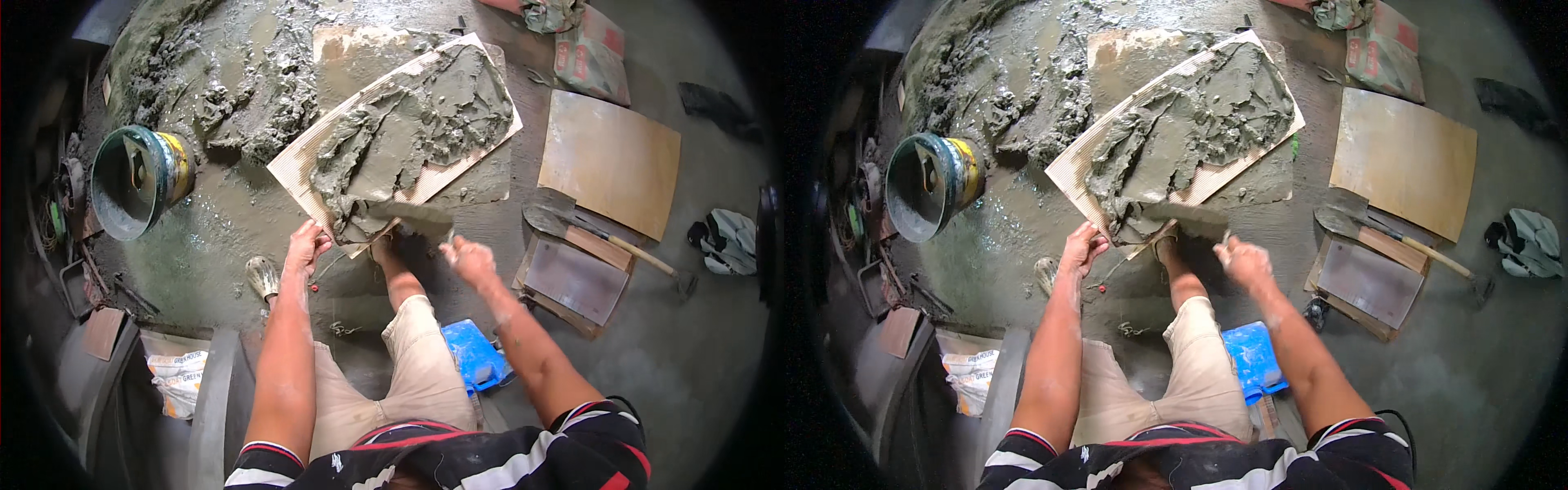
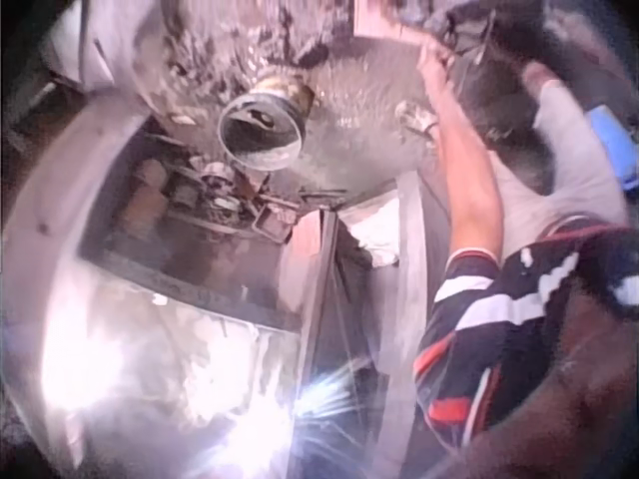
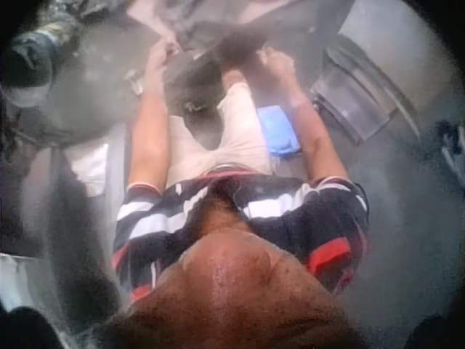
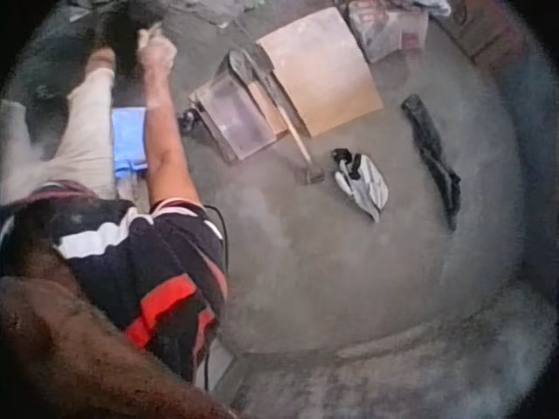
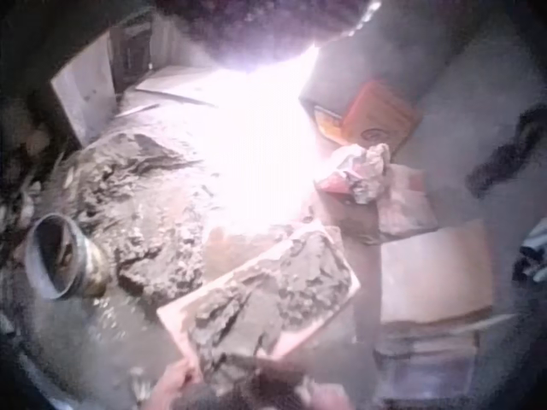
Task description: The person applies mortar to the back of a tile by using a trowel to scoop mortar from a pile on the floor and spread it across the tile surface.
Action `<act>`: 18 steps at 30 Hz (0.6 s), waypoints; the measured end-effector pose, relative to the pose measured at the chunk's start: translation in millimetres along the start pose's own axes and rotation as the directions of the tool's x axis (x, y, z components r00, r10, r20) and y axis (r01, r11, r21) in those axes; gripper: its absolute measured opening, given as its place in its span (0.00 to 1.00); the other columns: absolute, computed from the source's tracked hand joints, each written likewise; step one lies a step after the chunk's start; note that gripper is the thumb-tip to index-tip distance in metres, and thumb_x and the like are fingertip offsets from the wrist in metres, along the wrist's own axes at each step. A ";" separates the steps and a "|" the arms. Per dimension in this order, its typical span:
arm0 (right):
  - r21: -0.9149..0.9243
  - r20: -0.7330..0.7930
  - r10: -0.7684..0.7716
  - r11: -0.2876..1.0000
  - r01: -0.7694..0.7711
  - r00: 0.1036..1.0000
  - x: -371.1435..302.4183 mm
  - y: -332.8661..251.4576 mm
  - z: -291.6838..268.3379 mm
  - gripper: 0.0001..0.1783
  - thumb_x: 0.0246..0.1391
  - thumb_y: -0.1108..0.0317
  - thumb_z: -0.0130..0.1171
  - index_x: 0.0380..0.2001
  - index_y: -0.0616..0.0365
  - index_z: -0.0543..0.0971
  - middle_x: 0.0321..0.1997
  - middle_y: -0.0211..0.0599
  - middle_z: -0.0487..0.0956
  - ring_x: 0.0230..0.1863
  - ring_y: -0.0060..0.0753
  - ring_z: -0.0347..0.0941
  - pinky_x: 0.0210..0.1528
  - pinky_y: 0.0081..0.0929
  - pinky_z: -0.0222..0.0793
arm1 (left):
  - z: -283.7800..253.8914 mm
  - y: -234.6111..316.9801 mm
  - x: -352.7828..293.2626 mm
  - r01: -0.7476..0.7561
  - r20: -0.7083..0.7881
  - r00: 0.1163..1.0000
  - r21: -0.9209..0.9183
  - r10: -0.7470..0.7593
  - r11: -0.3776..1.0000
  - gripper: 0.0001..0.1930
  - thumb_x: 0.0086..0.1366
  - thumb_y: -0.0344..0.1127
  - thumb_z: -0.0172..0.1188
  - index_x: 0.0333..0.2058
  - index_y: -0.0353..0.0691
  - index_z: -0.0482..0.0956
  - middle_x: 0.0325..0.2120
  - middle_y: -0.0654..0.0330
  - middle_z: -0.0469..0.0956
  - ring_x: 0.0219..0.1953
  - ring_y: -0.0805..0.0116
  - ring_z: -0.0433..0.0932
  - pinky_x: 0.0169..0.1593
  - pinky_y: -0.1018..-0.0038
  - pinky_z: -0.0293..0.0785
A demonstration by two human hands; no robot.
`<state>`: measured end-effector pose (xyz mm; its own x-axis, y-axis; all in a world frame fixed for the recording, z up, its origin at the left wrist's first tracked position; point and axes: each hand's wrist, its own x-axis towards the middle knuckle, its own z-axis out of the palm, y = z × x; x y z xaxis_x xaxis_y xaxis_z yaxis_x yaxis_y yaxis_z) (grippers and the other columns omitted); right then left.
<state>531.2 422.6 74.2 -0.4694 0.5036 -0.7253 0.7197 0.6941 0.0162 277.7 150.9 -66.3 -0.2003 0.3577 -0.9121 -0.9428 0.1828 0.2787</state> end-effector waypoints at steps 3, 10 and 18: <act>0.015 -0.020 0.108 0.994 -0.108 0.994 18.4 36.9 -25.9 0.28 0.65 0.39 0.47 0.39 0.55 0.77 0.35 0.54 0.83 0.41 0.59 0.81 0.45 0.51 0.75 | 10.7 -1.6 -2.8 0.022 -0.044 0.999 -0.014 -0.023 1.000 0.19 0.67 0.32 0.60 0.56 0.36 0.74 0.38 0.62 0.81 0.29 0.74 0.77 0.30 0.78 0.81; 0.175 0.043 0.066 0.982 -0.072 0.997 -15.4 -22.9 -21.8 0.28 0.66 0.40 0.46 0.39 0.58 0.77 0.35 0.53 0.83 0.42 0.60 0.81 0.46 0.52 0.75 | 0.1 -18.1 -42.7 0.032 -0.017 0.999 0.116 -0.030 0.993 0.29 0.69 0.38 0.60 0.66 0.39 0.65 0.47 0.64 0.79 0.37 0.76 0.77 0.35 0.82 0.75; 0.153 -0.101 0.160 0.978 -0.144 0.982 21.9 7.9 -29.8 0.29 0.66 0.42 0.46 0.41 0.58 0.80 0.38 0.49 0.85 0.42 0.50 0.83 0.47 0.44 0.78 | -108.6 -26.5 -197.6 0.136 -0.269 0.962 0.309 -0.051 0.941 0.33 0.69 0.39 0.59 0.68 0.36 0.60 0.55 0.57 0.77 0.45 0.71 0.77 0.41 0.76 0.75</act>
<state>511.4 454.4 79.0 -0.3972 0.6575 -0.6403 0.8495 0.5274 0.0146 313.3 -24.1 74.0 -0.2165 0.0887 -0.9722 -0.8324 0.5036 0.2313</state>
